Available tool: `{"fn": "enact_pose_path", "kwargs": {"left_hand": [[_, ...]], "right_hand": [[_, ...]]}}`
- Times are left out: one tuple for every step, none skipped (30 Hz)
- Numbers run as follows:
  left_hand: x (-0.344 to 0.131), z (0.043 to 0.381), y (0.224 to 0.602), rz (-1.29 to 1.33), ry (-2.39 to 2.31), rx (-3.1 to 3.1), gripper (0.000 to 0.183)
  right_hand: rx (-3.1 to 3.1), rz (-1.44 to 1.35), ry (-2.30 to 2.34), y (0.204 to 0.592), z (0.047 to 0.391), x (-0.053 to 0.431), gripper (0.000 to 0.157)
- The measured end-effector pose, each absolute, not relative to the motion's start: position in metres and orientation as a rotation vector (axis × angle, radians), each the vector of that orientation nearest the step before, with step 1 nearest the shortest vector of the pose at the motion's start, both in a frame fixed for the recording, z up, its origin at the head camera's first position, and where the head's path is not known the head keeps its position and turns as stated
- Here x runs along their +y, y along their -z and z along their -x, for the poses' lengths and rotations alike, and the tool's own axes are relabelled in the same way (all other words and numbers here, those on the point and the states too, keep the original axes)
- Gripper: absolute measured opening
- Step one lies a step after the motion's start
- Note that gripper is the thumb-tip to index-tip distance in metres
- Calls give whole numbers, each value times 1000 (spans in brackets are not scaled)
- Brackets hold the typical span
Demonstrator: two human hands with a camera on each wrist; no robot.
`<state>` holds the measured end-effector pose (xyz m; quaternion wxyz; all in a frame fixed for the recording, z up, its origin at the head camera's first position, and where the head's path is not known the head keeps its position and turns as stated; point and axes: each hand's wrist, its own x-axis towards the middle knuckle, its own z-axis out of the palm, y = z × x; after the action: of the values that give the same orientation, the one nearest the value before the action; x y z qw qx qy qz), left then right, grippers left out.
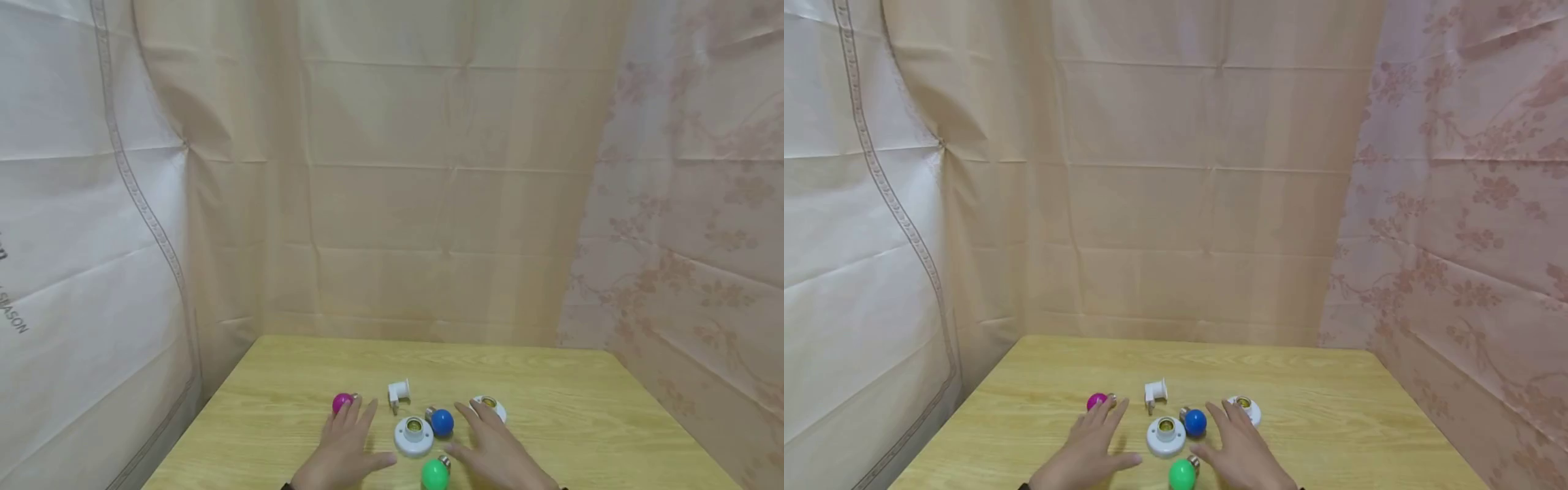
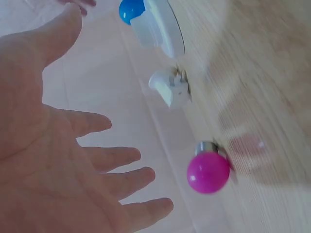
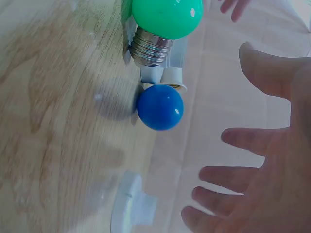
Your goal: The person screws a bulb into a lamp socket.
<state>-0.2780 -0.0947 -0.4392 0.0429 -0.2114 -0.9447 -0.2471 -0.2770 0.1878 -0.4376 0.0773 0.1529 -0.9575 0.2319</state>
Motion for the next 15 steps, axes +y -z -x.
{"fn": "enact_pose_path", "kwargs": {"left_hand": [[-92, 279, 439, 655, 742, -2878, 94], [-90, 280, 439, 666, 737, -2872, 93], [-87, 281, 439, 677, 740, -2873, 93], [-85, 283, 440, 692, 728, -2872, 91], [-83, 285, 440, 706, 734, -2878, 90], [-80, 287, 440, 719, 741, -2890, 89], [-78, 289, 440, 729, 754, -2901, 88], [-76, 291, 440, 738, 765, -2909, 88], [-73, 293, 440, 744, 773, -2915, 87], [-71, 295, 440, 749, 784, -2914, 86], [-68, 296, 439, 748, 800, -2913, 87], [-66, 298, 438, 754, 806, -2904, 86], [-63, 300, 438, 758, 812, -2894, 85], [-61, 301, 438, 760, 817, -2886, 84], [-58, 303, 438, 760, 826, -2881, 84]], "right_hand": [[-2868, -477, -727, 438, 279, 187, 85], [-2871, -492, -757, 439, 281, 187, 83], [-2873, -515, -782, 439, 283, 187, 82], [-2876, -539, -816, 440, 285, 186, 80], [-2876, -561, -838, 440, 287, 186, 79], [-2876, -582, -860, 441, 288, 186, 77], [-2872, -603, -876, 441, 290, 186, 76], [-2864, -621, -886, 441, 291, 185, 74], [-2850, -645, -895, 441, 292, 185, 73], [-2832, -667, -905, 441, 293, 184, 71], [-2811, -689, -906, 441, 293, 184, 70], [-2788, -713, -914, 441, 294, 183, 67], [-2767, -734, -917, 440, 295, 182, 65], [-2749, -753, -925, 440, 296, 180, 63], [-2732, -770, -933, 439, 297, 178, 60]]}}
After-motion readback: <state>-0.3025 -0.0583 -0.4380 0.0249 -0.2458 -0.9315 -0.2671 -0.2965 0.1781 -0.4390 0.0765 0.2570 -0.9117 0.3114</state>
